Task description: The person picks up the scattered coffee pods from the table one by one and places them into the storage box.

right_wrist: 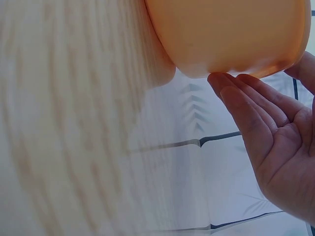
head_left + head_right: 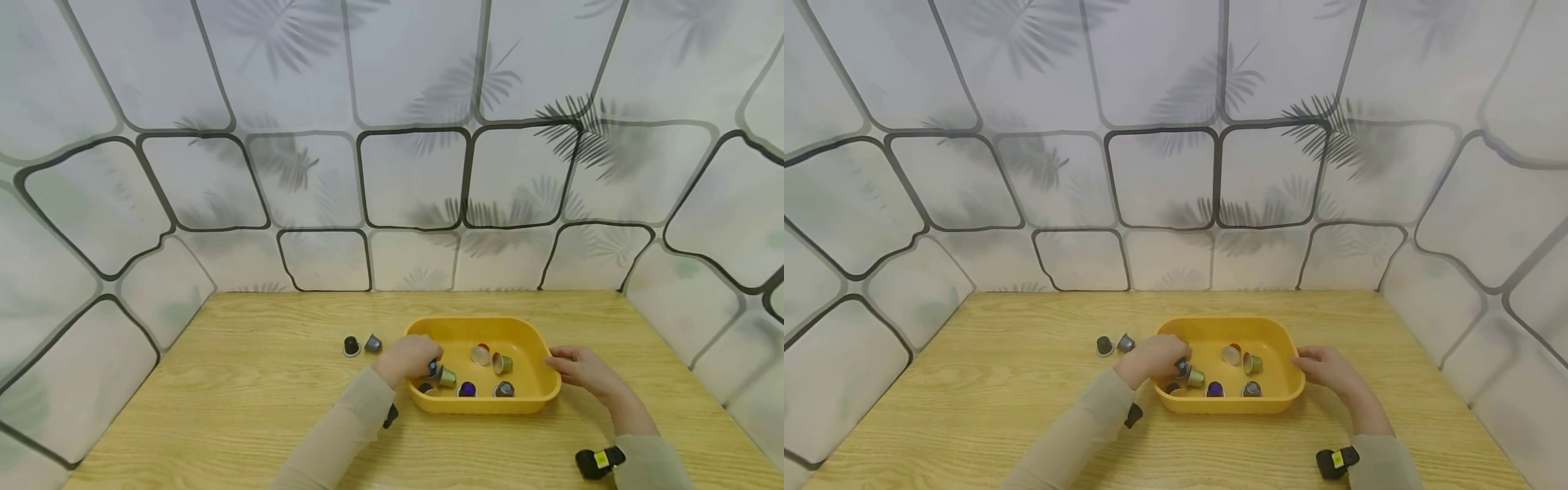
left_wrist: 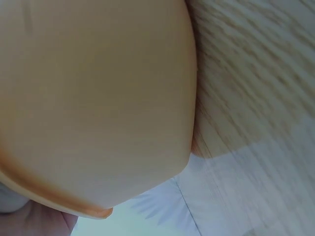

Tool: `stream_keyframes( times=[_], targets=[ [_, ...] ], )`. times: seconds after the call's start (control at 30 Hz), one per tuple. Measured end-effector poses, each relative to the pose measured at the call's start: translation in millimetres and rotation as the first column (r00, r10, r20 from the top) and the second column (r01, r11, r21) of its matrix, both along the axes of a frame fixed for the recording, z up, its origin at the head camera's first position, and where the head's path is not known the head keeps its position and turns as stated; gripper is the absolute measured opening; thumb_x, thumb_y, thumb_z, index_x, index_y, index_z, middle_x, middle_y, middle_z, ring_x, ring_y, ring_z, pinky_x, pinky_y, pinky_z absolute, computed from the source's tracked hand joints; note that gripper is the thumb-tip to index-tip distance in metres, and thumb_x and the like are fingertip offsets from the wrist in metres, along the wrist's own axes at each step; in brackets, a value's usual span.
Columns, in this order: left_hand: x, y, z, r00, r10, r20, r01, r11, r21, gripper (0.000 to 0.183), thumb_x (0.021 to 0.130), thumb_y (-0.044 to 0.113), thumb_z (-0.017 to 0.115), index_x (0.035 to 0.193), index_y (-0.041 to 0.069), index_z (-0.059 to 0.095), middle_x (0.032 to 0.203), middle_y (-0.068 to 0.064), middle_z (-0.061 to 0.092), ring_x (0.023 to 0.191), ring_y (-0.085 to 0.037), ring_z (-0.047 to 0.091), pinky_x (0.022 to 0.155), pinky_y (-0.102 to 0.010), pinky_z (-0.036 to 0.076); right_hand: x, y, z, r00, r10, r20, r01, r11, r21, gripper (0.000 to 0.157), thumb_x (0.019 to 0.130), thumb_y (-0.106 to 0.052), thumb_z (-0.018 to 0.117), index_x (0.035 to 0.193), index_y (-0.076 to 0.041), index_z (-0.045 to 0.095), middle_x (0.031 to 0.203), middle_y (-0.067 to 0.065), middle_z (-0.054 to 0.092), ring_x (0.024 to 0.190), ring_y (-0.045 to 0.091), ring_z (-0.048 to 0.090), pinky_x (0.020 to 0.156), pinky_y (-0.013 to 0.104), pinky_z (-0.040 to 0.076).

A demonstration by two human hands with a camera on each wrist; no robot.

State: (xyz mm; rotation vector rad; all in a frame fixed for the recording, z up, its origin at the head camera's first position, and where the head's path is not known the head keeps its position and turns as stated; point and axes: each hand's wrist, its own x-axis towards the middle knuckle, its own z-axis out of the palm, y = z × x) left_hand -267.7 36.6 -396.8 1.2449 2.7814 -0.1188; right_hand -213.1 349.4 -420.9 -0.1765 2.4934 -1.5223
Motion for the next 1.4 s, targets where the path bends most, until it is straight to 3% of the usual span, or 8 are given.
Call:
stream_keyframes(
  times=[0.73,1.03,1.23,1.4],
  targets=[
    [0.4,-0.7,-1.8,0.999,-0.018,-0.035,0.018,1.000,-0.001,0.011,0.082,0.012,0.063,0.073,0.016,0.056,0.065,0.007,0.046,0.060,-0.009,0.039,0.054,-0.021,0.034,-0.8,1.1,1.3,1.000,0.017,-0.010,-0.017,1.000,-0.016,0.053,0.092,-0.022,0.048,0.121,0.020,0.037,0.117,0.031,0.047,0.102,0.030,0.053,0.081,0.035,0.047],
    [-0.3,-2.0,-2.6,0.999,0.004,-0.039,-0.004,1.000,0.004,0.008,0.080,0.016,0.066,0.088,0.018,0.063,0.081,0.006,0.058,0.072,-0.007,0.052,0.066,-0.020,0.044,0.8,-2.6,3.7,1.000,0.008,0.001,-0.008,1.000,-0.003,0.053,0.092,-0.022,0.048,0.122,0.020,0.036,0.118,0.031,0.046,0.103,0.032,0.052,0.080,0.035,0.047],
    [-2.8,-2.4,-3.6,1.000,0.019,-0.011,-0.018,0.999,0.041,0.011,0.082,0.016,0.064,0.093,0.016,0.064,0.084,0.005,0.061,0.074,-0.007,0.054,0.068,-0.021,0.045,1.2,-2.6,2.6,1.000,0.010,0.004,-0.010,1.000,-0.008,0.053,0.092,-0.022,0.047,0.122,0.021,0.036,0.118,0.032,0.046,0.104,0.033,0.051,0.080,0.036,0.047],
    [-1.2,-4.8,3.8,1.000,0.006,0.011,-0.007,0.996,0.089,0.013,0.083,0.016,0.063,0.095,0.014,0.064,0.083,0.005,0.061,0.072,-0.007,0.052,0.065,-0.020,0.044,1.7,-2.6,2.5,1.000,0.011,0.003,-0.010,1.000,-0.010,0.053,0.093,-0.021,0.046,0.122,0.022,0.035,0.118,0.032,0.045,0.104,0.035,0.050,0.081,0.036,0.047]
  ],
)
